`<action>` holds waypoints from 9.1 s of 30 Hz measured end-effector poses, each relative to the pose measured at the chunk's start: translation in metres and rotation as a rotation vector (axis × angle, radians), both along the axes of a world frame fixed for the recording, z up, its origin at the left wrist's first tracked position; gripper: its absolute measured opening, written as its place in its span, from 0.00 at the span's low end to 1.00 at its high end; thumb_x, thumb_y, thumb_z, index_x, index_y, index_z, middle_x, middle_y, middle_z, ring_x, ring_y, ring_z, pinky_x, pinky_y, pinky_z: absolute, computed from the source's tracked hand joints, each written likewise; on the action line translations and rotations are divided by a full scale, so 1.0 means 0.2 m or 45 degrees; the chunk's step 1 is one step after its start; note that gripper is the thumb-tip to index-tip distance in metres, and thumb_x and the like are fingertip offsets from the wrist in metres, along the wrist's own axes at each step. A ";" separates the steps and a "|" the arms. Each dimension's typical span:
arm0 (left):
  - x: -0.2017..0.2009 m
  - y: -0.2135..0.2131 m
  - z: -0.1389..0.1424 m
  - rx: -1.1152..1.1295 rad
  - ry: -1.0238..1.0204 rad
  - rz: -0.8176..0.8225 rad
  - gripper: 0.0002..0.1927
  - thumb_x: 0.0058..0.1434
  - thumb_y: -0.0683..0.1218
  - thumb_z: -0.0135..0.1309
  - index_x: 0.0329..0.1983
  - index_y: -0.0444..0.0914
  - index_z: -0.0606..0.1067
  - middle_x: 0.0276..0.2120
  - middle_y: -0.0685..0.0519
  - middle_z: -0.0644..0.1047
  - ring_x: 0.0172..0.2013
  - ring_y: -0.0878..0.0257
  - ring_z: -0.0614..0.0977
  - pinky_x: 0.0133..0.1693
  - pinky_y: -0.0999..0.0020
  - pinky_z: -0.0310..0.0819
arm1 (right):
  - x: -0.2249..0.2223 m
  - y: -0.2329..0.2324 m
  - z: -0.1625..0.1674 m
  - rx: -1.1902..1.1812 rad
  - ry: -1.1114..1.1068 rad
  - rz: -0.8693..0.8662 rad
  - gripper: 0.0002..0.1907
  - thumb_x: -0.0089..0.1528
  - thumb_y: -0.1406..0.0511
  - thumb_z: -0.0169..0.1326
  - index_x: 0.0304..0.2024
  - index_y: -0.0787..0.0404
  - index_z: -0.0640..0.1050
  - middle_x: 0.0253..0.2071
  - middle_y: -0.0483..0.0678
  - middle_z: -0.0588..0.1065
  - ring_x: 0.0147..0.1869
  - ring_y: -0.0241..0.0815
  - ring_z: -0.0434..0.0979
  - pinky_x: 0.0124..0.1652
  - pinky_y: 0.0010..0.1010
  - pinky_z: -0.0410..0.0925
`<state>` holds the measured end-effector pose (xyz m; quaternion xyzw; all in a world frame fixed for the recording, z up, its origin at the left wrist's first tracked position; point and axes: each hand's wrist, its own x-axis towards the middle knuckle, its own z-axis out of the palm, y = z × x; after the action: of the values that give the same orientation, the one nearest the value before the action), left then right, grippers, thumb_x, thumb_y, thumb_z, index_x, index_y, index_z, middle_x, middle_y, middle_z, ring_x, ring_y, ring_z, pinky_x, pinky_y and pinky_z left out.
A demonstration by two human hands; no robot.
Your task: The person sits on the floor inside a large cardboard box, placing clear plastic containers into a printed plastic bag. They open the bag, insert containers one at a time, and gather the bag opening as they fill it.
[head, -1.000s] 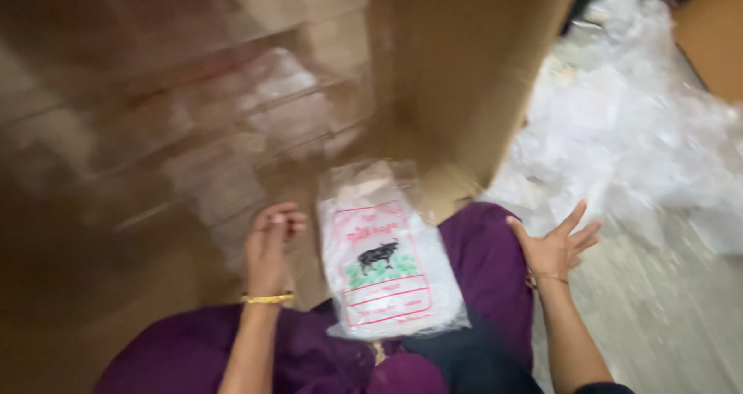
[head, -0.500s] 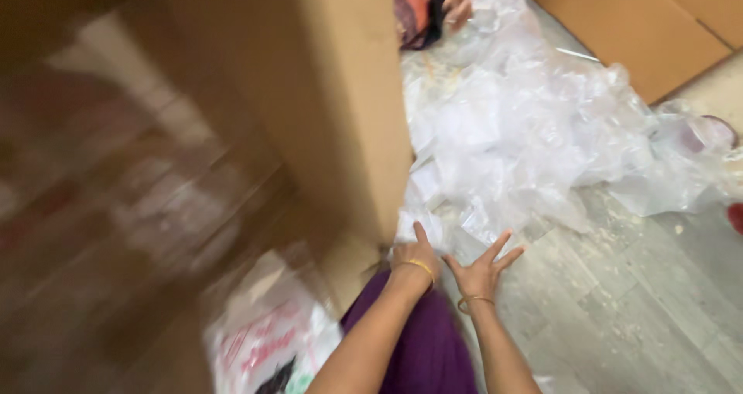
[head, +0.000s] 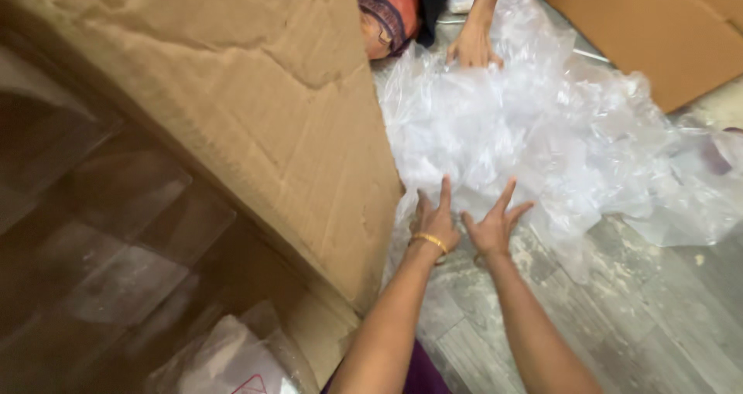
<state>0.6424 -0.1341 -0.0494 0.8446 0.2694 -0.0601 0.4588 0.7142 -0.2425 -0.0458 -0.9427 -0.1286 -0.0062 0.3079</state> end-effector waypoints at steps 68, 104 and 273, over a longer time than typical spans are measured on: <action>-3.25 0.51 -0.27 0.305 -0.617 1.855 0.27 0.67 0.62 0.53 0.52 0.35 0.72 0.46 0.38 0.75 0.49 0.48 0.76 0.55 0.52 0.68 | -1.97 0.93 0.28 -0.974 -0.172 1.720 0.19 0.62 0.65 0.52 0.55 0.48 0.80 0.63 0.49 0.73 0.64 0.51 0.74 0.63 0.39 0.67; -3.31 0.44 -0.15 0.893 -0.566 2.038 0.16 0.62 0.48 0.60 0.50 0.37 0.73 0.45 0.43 0.75 0.45 0.52 0.77 0.47 0.56 0.70 | -1.73 0.91 0.67 -0.093 0.203 1.322 0.34 0.58 0.58 0.66 0.62 0.69 0.74 0.61 0.64 0.73 0.60 0.54 0.75 0.57 0.39 0.68; -3.33 0.23 1.18 0.470 -0.964 1.079 0.19 0.74 0.56 0.49 0.40 0.35 0.73 0.30 0.51 0.75 0.32 0.63 0.74 0.38 0.66 0.70 | -2.45 0.70 0.84 1.196 2.047 1.401 0.27 0.66 0.53 0.55 0.56 0.68 0.77 0.53 0.56 0.79 0.57 0.48 0.78 0.59 0.39 0.70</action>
<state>-0.0226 -0.0891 0.1864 0.6919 0.4068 0.4812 0.3524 0.2245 -0.1017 0.1213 -0.2714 -0.2795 0.7045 0.5932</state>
